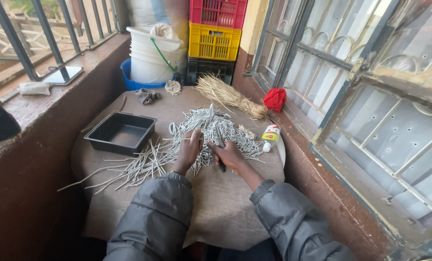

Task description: Cutting long metal wires into smaller segments using a pair of wire cutters

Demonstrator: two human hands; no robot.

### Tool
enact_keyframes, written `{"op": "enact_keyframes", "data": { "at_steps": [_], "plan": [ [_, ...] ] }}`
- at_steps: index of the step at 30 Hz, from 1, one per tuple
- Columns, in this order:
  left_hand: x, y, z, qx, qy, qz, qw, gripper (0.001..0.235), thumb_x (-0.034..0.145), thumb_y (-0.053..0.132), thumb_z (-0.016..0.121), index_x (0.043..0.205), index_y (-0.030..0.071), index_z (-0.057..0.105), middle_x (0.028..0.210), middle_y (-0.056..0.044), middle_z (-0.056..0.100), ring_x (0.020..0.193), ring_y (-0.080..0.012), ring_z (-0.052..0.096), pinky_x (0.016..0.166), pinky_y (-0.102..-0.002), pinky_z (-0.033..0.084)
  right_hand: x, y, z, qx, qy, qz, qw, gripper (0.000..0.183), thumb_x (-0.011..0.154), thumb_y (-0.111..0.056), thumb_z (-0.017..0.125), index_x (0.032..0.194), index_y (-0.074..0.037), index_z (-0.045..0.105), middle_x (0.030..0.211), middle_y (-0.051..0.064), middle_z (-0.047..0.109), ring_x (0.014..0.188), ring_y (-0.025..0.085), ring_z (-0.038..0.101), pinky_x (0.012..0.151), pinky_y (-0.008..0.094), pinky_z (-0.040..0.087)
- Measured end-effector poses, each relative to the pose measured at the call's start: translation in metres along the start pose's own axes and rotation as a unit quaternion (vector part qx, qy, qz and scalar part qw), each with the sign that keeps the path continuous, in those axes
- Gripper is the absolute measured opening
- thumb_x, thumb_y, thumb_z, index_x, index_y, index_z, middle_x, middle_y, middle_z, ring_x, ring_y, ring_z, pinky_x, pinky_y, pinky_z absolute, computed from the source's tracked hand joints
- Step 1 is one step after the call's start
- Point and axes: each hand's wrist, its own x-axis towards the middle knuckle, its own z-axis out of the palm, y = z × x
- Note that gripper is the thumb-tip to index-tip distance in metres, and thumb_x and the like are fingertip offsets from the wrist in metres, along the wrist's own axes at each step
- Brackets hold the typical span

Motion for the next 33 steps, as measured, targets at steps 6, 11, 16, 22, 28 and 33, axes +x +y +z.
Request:
{"op": "enact_keyframes", "data": {
  "at_steps": [6,11,16,22,28,33],
  "plan": [
    [-0.009,0.002,-0.004,0.023,0.006,-0.029,0.999,0.055,0.104,0.029,0.039,0.055,0.006,0.05,0.05,-0.011,0.046,0.057,-0.0261,0.047,0.064,-0.036,0.042,0.009,-0.007,-0.005,0.06,-0.134,0.104,0.984,0.063,0.078,-0.051,0.084,0.104,0.005,0.071,0.089,0.018,0.076,0.077,0.026,0.078,0.07,0.033,0.065],
    [-0.006,-0.005,-0.004,0.041,0.015,-0.029,0.999,0.054,0.103,0.029,0.04,0.057,0.006,0.053,0.051,-0.014,0.048,0.058,-0.0267,0.049,0.064,-0.036,0.043,0.009,-0.003,0.001,0.021,-0.08,0.061,0.995,0.049,0.086,-0.036,0.077,0.097,0.012,0.072,0.081,0.025,0.075,0.068,0.032,0.077,0.063,0.038,0.065],
    [-0.001,0.0,-0.003,0.057,0.024,-0.012,0.998,0.051,0.103,0.025,0.041,0.059,0.004,0.055,0.053,-0.016,0.047,0.058,-0.0279,0.05,0.064,-0.037,0.044,0.002,-0.014,0.008,-0.015,0.008,0.039,0.999,0.035,0.086,-0.025,0.072,0.085,0.01,0.071,0.069,0.023,0.073,0.052,0.028,0.073,0.049,0.035,0.064],
    [-0.008,0.014,-0.004,0.079,0.038,0.021,0.996,0.049,0.104,0.021,0.039,0.061,0.0,0.051,0.053,-0.019,0.045,0.056,-0.0305,0.048,0.063,-0.039,0.044,0.007,-0.007,0.017,-0.106,0.067,0.036,0.992,0.027,0.081,-0.019,0.071,0.074,0.007,0.072,0.058,0.017,0.07,0.043,0.024,0.069,0.04,0.033,0.061],
    [-0.01,0.026,0.001,0.05,0.05,0.023,0.997,0.049,0.102,0.022,0.042,0.058,0.003,0.048,0.051,-0.013,0.046,0.056,-0.026,0.047,0.062,-0.039,0.043,-0.003,-0.011,0.019,-0.152,0.093,0.029,0.983,0.029,0.081,-0.023,0.068,0.071,0.004,0.07,0.053,0.013,0.068,0.042,0.022,0.068,0.042,0.033,0.06],
    [-0.017,0.011,-0.002,0.008,0.075,-0.004,0.997,0.053,0.1,0.022,0.04,0.05,0.007,0.051,0.044,-0.01,0.043,0.047,-0.024,0.042,0.055,-0.035,0.039,-0.022,-0.017,0.019,-0.017,0.05,0.045,0.998,0.045,0.08,-0.034,0.072,0.092,0.009,0.075,0.078,0.022,0.076,0.065,0.026,0.076,0.065,0.035,0.063]
  ]
}}
